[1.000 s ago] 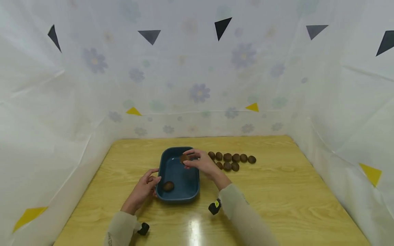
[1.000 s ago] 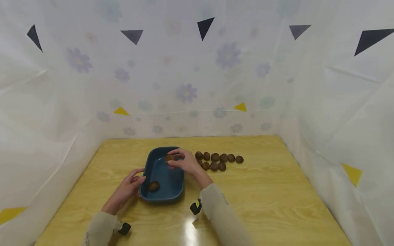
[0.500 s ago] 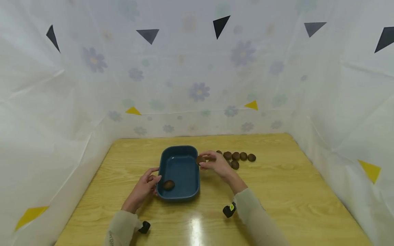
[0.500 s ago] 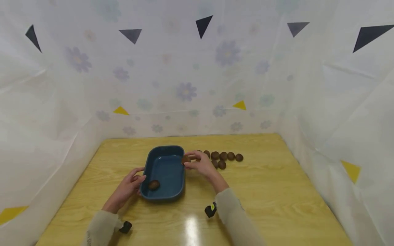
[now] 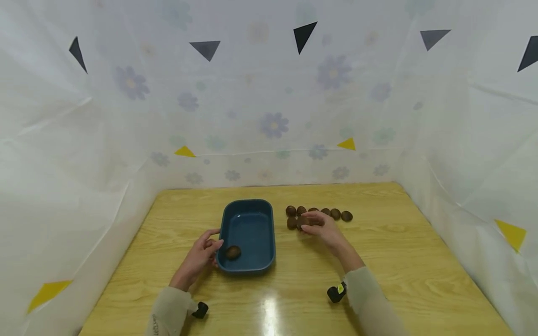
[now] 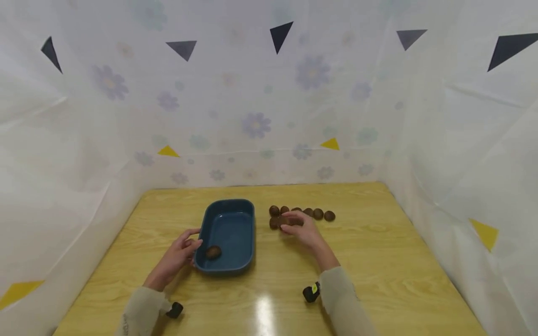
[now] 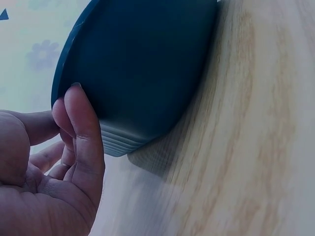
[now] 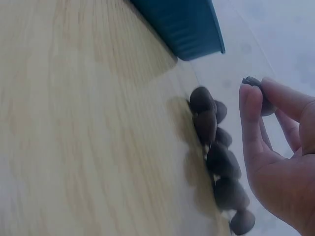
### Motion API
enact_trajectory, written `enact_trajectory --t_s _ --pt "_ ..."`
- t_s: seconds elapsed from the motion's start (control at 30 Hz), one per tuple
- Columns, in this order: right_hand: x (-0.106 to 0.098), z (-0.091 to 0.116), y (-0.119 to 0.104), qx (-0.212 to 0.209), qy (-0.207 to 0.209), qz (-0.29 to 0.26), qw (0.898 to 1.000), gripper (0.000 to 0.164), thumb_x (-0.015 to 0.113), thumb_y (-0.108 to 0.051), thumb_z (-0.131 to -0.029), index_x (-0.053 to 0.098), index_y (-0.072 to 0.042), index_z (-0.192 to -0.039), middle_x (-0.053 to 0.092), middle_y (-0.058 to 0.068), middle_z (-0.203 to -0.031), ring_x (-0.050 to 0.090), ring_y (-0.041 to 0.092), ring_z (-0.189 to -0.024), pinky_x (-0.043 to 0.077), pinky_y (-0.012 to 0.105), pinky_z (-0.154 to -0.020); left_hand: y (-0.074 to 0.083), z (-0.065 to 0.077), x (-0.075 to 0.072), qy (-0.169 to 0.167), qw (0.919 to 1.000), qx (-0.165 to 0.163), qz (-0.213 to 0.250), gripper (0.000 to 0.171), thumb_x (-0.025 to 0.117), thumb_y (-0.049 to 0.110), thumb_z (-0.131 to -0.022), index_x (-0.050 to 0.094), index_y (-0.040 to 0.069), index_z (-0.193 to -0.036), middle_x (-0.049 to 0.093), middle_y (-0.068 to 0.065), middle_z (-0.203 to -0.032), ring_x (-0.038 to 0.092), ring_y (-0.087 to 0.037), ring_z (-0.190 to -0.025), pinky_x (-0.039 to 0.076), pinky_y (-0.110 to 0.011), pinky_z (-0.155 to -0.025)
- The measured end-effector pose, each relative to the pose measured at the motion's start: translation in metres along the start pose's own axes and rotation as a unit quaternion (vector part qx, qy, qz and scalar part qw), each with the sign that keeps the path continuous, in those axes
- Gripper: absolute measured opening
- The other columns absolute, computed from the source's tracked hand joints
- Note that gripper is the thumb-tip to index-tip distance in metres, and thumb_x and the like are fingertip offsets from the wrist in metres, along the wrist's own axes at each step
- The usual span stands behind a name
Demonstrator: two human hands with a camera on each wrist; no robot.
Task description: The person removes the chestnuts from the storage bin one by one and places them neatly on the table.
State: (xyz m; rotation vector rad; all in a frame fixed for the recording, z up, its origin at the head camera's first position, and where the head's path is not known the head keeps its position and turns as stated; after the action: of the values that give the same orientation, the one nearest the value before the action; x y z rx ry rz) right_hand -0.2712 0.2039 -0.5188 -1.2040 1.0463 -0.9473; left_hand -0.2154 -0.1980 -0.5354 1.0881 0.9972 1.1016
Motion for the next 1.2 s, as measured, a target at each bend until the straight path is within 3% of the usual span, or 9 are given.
enact_trajectory --t_s 0.3,0.57,0.67,0.8,0.87,1.03,1.2 --pt "-0.043 0.019 0.011 0.007 0.044 0.022 0.999 0.051 0.071 -0.015 -0.1 0.053 -0.001 -0.145 0.04 0.027 -0.149 0.071 0.034 -0.107 0.059 0.04 -0.095 -0.001 -0.001 0.0 0.003 1.0 0.002 0.006 0.047 0.054 0.02 -0.11 0.043 0.011 -0.154 0.062 -0.013 -0.097 0.056 -0.017 -0.067 0.053 -0.031 -0.061" --pt "-0.071 0.026 0.018 0.015 0.077 0.03 0.997 0.055 0.069 -0.014 -0.101 0.047 0.0 -0.15 0.038 0.028 -0.15 0.071 0.024 -0.104 0.061 0.034 -0.091 -0.001 -0.001 0.002 -0.002 1.0 0.0 0.008 0.046 0.054 0.019 -0.11 0.043 0.011 -0.154 0.063 -0.017 -0.101 0.057 -0.017 -0.068 0.053 -0.032 -0.061" --pt "-0.076 0.026 0.021 0.028 0.086 0.04 0.995 0.057 0.069 -0.015 -0.101 0.046 -0.001 -0.151 0.038 0.028 -0.152 0.066 0.031 -0.117 0.06 0.034 -0.093 0.0 0.0 0.002 -0.002 1.0 -0.003 0.006 0.047 0.054 0.021 -0.11 0.043 0.013 -0.155 0.062 -0.016 -0.101 0.057 -0.017 -0.068 0.054 -0.032 -0.061" --pt "-0.079 0.027 0.023 0.051 0.096 0.074 0.991 0.057 0.068 -0.023 -0.102 0.046 -0.005 -0.153 0.037 0.025 -0.157 0.046 0.041 -0.141 0.056 0.039 -0.098 0.002 0.002 0.002 -0.005 1.0 -0.004 0.003 0.048 0.055 0.024 -0.109 0.042 0.015 -0.155 0.061 -0.013 -0.099 0.057 -0.018 -0.067 0.054 -0.034 -0.062" --pt "-0.08 0.027 0.024 0.057 0.099 0.089 0.989 0.058 0.068 -0.024 -0.103 0.047 -0.006 -0.153 0.037 0.025 -0.158 0.04 0.041 -0.145 0.055 0.04 -0.099 0.002 0.002 0.002 -0.006 1.0 -0.005 0.003 0.048 0.055 0.024 -0.109 0.042 0.015 -0.155 0.062 -0.013 -0.099 0.056 -0.018 -0.067 0.054 -0.034 -0.062" --pt "-0.081 0.026 0.027 0.066 0.106 0.101 0.987 0.055 0.067 -0.021 -0.103 0.047 -0.004 -0.152 0.041 0.027 -0.155 0.046 0.042 -0.138 0.056 0.037 -0.093 0.001 0.001 0.002 -0.003 1.0 -0.005 0.001 0.048 0.055 0.024 -0.109 0.043 0.015 -0.155 0.062 -0.013 -0.098 0.056 -0.018 -0.067 0.053 -0.034 -0.062" --pt "-0.08 0.023 0.029 0.071 0.112 0.097 0.986 0.051 0.066 -0.018 -0.103 0.05 -0.004 -0.15 0.044 0.027 -0.151 0.061 0.032 -0.117 0.058 0.031 -0.085 0.0 0.001 0.002 -0.002 1.0 -0.005 -0.001 0.048 0.055 0.024 -0.109 0.043 0.015 -0.155 0.062 -0.012 -0.098 0.056 -0.018 -0.067 0.054 -0.034 -0.062"
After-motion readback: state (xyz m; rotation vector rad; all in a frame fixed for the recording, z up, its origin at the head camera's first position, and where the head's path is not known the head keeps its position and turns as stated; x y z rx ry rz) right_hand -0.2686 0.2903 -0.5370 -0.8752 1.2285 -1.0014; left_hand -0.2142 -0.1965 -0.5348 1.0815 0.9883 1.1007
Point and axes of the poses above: each hand's wrist, its own z-axis away from the middle knuckle, its own x-axis out of the palm, y = z × x, the point moved 2 cm from there along -z, towards the middle knuckle
